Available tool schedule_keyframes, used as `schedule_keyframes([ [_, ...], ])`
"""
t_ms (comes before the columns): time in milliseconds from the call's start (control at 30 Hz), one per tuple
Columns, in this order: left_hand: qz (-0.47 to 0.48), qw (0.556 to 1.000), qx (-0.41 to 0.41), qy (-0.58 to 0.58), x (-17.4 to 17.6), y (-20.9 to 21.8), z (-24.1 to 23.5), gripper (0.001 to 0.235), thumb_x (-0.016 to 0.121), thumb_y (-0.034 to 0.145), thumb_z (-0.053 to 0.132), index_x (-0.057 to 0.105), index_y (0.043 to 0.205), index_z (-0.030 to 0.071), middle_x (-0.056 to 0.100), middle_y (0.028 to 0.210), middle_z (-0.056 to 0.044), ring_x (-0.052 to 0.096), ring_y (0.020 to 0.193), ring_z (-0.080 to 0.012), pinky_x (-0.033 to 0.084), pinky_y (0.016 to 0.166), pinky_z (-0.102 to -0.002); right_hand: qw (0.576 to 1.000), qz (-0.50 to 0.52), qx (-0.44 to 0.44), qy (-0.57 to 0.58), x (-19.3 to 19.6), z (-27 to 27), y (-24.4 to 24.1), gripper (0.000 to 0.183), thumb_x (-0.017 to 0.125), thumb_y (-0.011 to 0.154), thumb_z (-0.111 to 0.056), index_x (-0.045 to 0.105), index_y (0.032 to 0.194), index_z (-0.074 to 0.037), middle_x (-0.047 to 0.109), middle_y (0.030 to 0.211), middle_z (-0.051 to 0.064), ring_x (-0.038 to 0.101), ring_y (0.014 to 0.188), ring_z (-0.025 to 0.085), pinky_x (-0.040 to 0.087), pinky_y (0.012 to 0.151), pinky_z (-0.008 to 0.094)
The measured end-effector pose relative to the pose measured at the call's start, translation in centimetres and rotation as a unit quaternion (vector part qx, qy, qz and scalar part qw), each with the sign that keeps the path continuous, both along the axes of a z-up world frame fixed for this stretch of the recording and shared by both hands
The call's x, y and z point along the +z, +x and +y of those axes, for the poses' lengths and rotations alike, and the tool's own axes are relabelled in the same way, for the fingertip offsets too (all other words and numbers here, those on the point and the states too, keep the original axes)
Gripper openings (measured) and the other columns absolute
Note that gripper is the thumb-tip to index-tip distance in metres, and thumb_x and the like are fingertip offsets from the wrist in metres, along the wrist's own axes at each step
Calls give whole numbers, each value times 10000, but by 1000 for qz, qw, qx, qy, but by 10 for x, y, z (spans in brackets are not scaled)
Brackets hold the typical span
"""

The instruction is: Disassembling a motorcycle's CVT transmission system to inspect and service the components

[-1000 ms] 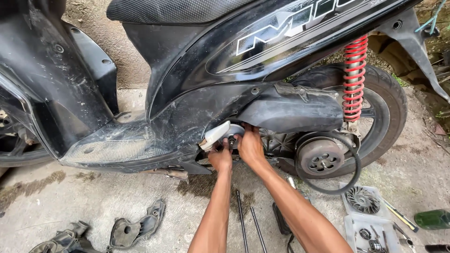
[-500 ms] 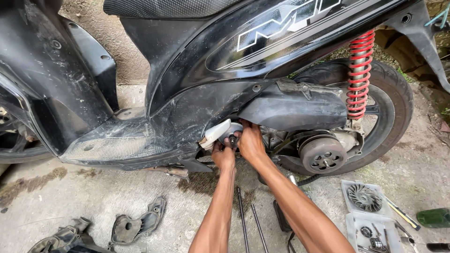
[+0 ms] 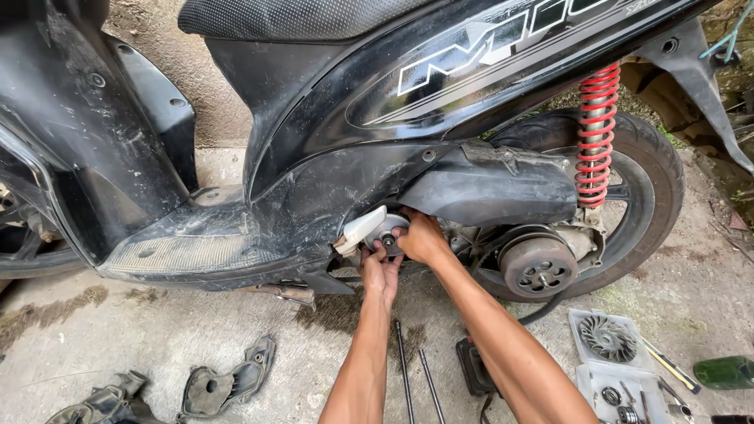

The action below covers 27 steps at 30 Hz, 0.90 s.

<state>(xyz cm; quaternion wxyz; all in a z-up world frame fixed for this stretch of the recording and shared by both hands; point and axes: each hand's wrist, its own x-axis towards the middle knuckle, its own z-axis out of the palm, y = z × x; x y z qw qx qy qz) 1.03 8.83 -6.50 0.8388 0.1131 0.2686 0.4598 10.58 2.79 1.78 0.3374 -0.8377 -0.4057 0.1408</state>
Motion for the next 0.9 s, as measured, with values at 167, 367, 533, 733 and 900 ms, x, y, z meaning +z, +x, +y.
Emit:
schedule_keyframes([
  [167, -13, 1000, 1, -5, -25, 10, 10, 294, 589, 950, -54, 580, 1172, 139, 534, 1057, -16, 576, 1060, -215, 506, 1020, -670, 1000, 6, 8, 22, 12, -5, -12, 464, 692, 908, -314, 649, 1312, -92, 709, 1212, 249, 639, 1203, 455, 509, 1037, 551],
  [367, -4, 1000, 10, -15, -8, 7, 1, 357, 512, 912, -94, 589, 1151, 159, 583, 996, -61, 589, 979, -233, 562, 904, -677, 986, 103, 101, 81, 81, -37, -52, 724, 797, 800, -313, 559, 1367, 69, 603, 1324, 385, 523, 1294, 572, 400, 1129, 624],
  [533, -28, 999, 9, -23, -24, 11, 12, 390, 449, 866, -109, 577, 1117, 162, 594, 1032, 21, 575, 973, -162, 562, 902, -626, 993, 39, 76, 81, 41, -34, -36, 697, 849, 772, -201, 545, 1353, 34, 628, 1288, 329, 555, 1268, 531, 439, 1100, 598],
  [733, -25, 1000, 7, 2, -19, 0, 5, 377, 455, 881, -108, 580, 1121, 154, 623, 1024, 2, 606, 962, -176, 590, 889, -585, 992, 59, 42, 107, 30, -33, -41, 692, 864, 772, -244, 557, 1349, -16, 646, 1269, 279, 571, 1270, 486, 454, 1097, 570],
  [900, -4, 999, 2, 32, 16, -26, -20, 354, 479, 893, -98, 585, 1135, 137, 628, 1011, -33, 597, 944, -180, 581, 891, -642, 986, 97, 23, 131, 28, -45, -47, 680, 869, 752, -267, 585, 1332, -52, 671, 1246, 244, 591, 1260, 453, 471, 1078, 555],
])
